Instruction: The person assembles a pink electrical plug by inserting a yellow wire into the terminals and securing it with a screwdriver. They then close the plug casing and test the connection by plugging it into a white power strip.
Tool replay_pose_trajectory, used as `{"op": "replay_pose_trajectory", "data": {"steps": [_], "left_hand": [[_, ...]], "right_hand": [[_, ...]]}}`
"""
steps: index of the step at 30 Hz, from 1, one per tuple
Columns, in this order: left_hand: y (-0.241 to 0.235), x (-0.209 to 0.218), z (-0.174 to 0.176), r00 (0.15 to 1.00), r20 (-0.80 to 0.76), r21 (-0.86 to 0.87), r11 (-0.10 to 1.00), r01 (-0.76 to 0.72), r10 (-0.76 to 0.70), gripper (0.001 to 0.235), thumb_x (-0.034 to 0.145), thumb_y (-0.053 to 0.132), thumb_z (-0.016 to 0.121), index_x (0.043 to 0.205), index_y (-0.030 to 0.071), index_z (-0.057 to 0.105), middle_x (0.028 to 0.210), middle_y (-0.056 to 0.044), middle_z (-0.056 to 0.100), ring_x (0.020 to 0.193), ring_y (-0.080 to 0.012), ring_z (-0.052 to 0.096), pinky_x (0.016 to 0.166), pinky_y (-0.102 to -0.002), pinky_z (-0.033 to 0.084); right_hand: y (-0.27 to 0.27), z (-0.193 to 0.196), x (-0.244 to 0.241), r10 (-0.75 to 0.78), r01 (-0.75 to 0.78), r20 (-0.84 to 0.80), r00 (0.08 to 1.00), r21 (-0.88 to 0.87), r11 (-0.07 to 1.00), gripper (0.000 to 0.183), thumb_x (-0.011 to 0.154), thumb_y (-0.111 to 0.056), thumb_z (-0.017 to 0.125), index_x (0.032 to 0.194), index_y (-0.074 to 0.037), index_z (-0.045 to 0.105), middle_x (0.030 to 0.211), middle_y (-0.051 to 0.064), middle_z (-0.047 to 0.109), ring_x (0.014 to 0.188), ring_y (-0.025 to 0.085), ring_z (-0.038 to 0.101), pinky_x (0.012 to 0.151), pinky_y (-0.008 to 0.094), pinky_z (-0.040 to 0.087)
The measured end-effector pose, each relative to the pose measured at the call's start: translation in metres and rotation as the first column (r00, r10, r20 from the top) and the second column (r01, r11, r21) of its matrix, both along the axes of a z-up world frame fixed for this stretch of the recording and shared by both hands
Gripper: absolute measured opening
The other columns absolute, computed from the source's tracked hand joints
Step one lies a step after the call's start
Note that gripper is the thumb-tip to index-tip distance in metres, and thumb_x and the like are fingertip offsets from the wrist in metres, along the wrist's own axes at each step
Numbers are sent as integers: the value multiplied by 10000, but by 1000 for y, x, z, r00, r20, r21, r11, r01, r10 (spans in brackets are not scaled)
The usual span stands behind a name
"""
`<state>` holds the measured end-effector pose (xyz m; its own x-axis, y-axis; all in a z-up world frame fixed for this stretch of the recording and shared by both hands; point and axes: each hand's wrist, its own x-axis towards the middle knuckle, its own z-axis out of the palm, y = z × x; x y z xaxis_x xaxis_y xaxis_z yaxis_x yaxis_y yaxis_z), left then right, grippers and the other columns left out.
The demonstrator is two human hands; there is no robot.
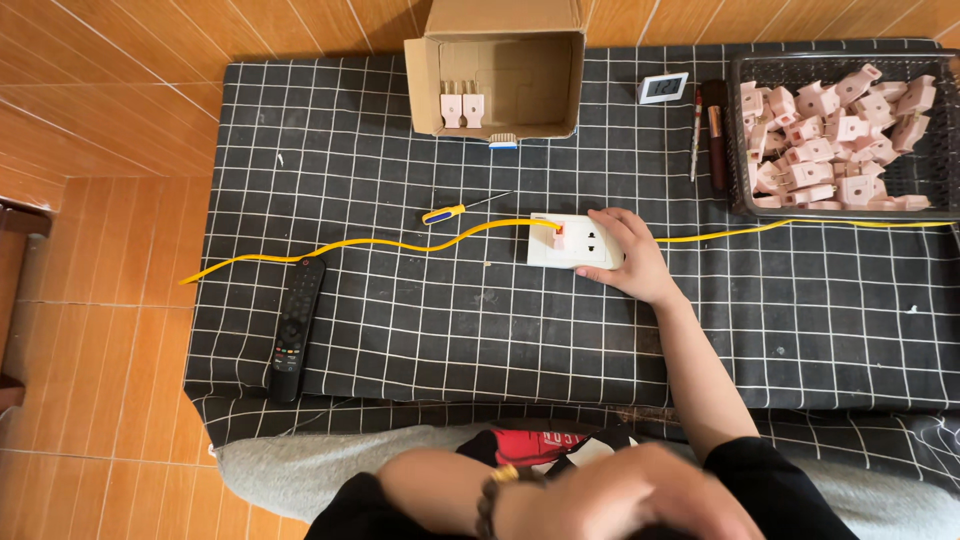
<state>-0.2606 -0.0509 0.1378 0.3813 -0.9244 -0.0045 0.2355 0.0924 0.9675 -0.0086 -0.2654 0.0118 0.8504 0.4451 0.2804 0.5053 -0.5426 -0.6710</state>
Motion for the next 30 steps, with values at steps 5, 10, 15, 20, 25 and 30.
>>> {"op": "replay_pose_trajectory", "data": {"steps": [5,10,15,20,25,30], "left_hand": [[-6,78,41,693,610,3,874,-485,383,223,1047,282,611,1193,120,654,1001,71,759,936,-198,760,917,-398,587],[25,135,-47,636,621,213,682,-700,459,121,984,197,641,1039,117,714,858,-58,762,845,-290,754,766,-363,588],[40,201,-103,266,814,59,383,-922,516,373,954,250,743,1251,33,678,1165,-200,708,1163,-387,658,1017,-449,511],[20,242,-101,337,713,-24,501,-865,615,472,996,223,732,1407,15,628,1319,-234,678,1394,-436,514,1195,-497,376],[15,251,-93,317,595,-167,499,-850,739,223,990,291,748,1173,170,707,1230,-21,758,1220,-268,683,1170,-478,410],[1,255,-84,353,601,-168,544,-822,717,274,979,334,763,1216,203,724,1172,11,775,1205,-230,695,1118,-412,482]], "right_hand": [[-2,-7,1,5,-5,2,1000,-10,1000,887,778,-488,852,1503,-90,532,1428,154,533,1317,331,535,1136,477,419],[3,-2,0,-58,57,21,998,64,996,891,652,-355,990,1418,-58,647,1286,181,630,1189,402,630,1012,470,507],[6,3,-2,-77,75,34,996,73,995,935,635,-342,992,1424,-4,621,1301,224,625,1207,440,623,1035,503,500],[8,5,-3,-75,72,71,995,51,996,954,636,-389,991,1419,7,616,1318,202,622,1226,418,613,1043,506,493],[7,6,-2,-82,76,72,994,79,994,901,650,-374,985,1393,-1,637,1288,192,630,1192,414,621,1031,498,495],[10,8,-1,-74,65,98,992,88,994,878,641,-378,989,1357,1,652,1275,189,633,1156,415,627,1009,502,502]]}}
